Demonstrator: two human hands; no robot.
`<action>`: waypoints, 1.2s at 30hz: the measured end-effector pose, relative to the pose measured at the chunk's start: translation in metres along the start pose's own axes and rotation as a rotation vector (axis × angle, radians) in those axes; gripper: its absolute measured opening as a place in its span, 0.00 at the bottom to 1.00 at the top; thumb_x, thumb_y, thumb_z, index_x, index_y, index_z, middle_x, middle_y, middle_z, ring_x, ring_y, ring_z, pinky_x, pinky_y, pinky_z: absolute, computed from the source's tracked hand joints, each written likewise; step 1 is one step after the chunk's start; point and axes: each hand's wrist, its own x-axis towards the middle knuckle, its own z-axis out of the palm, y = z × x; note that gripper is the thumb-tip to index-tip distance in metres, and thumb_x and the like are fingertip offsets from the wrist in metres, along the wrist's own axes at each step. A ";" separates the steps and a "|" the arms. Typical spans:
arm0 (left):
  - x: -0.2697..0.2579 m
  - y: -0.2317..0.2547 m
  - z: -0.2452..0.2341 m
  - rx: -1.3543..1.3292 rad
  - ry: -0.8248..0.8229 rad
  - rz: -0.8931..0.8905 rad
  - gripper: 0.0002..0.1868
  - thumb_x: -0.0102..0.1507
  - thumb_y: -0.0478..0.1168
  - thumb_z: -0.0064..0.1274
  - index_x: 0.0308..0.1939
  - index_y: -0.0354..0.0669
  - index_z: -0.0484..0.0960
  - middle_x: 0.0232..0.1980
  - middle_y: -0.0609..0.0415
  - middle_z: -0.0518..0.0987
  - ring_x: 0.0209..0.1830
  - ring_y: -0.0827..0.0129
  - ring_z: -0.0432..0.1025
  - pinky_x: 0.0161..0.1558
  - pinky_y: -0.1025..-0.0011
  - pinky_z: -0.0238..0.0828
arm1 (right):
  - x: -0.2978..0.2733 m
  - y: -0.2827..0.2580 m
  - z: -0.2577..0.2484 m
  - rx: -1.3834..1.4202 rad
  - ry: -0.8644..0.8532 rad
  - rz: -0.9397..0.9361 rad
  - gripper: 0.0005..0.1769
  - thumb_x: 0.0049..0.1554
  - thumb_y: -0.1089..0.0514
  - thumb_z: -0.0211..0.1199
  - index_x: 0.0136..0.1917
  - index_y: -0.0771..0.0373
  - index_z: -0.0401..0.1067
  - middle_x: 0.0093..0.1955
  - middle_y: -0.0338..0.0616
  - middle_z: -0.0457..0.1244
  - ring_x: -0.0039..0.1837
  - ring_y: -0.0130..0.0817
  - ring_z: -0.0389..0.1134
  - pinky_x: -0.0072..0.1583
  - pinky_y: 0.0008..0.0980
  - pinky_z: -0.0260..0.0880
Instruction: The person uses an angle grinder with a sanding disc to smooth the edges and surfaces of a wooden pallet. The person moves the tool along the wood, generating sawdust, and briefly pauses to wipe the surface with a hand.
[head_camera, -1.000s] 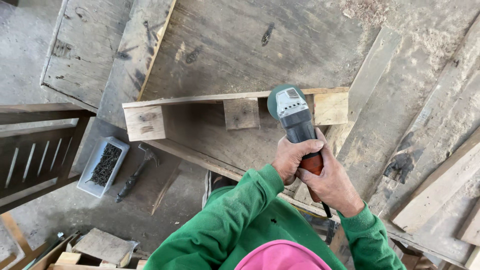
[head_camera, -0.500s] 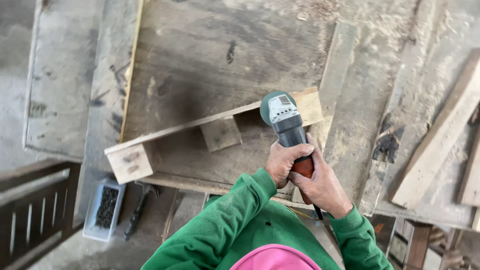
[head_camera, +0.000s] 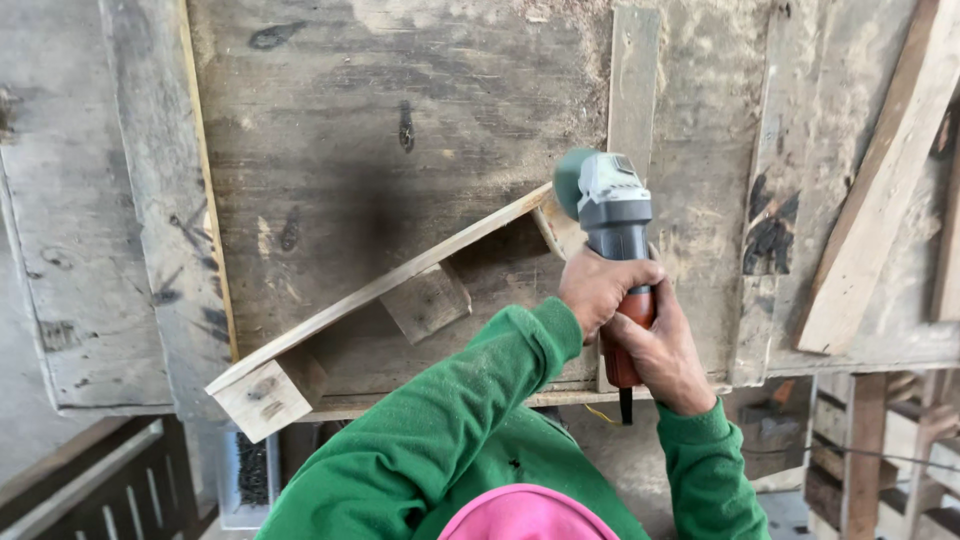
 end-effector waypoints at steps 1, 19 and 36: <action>0.001 0.004 -0.002 0.001 -0.017 -0.009 0.18 0.52 0.36 0.66 0.43 0.34 0.80 0.38 0.49 0.83 0.36 0.64 0.79 0.42 0.62 0.82 | 0.002 0.001 0.003 0.029 -0.001 -0.010 0.41 0.53 0.59 0.65 0.76 0.63 0.53 0.55 0.44 0.64 0.51 0.27 0.67 0.51 0.30 0.72; -0.070 0.022 -0.071 0.035 0.160 -0.050 0.17 0.53 0.35 0.65 0.45 0.37 0.80 0.39 0.54 0.80 0.36 0.70 0.76 0.39 0.68 0.78 | -0.012 0.004 0.062 0.236 -0.351 0.007 0.57 0.52 0.61 0.66 0.85 0.58 0.34 0.69 0.51 0.59 0.67 0.37 0.64 0.64 0.36 0.69; -0.020 -0.015 -0.011 -0.071 -0.050 -0.016 0.20 0.53 0.35 0.65 0.48 0.35 0.80 0.43 0.53 0.82 0.40 0.70 0.78 0.46 0.68 0.79 | -0.008 0.023 -0.001 0.080 -0.077 0.120 0.44 0.50 0.59 0.66 0.75 0.63 0.51 0.59 0.48 0.63 0.55 0.32 0.68 0.53 0.34 0.75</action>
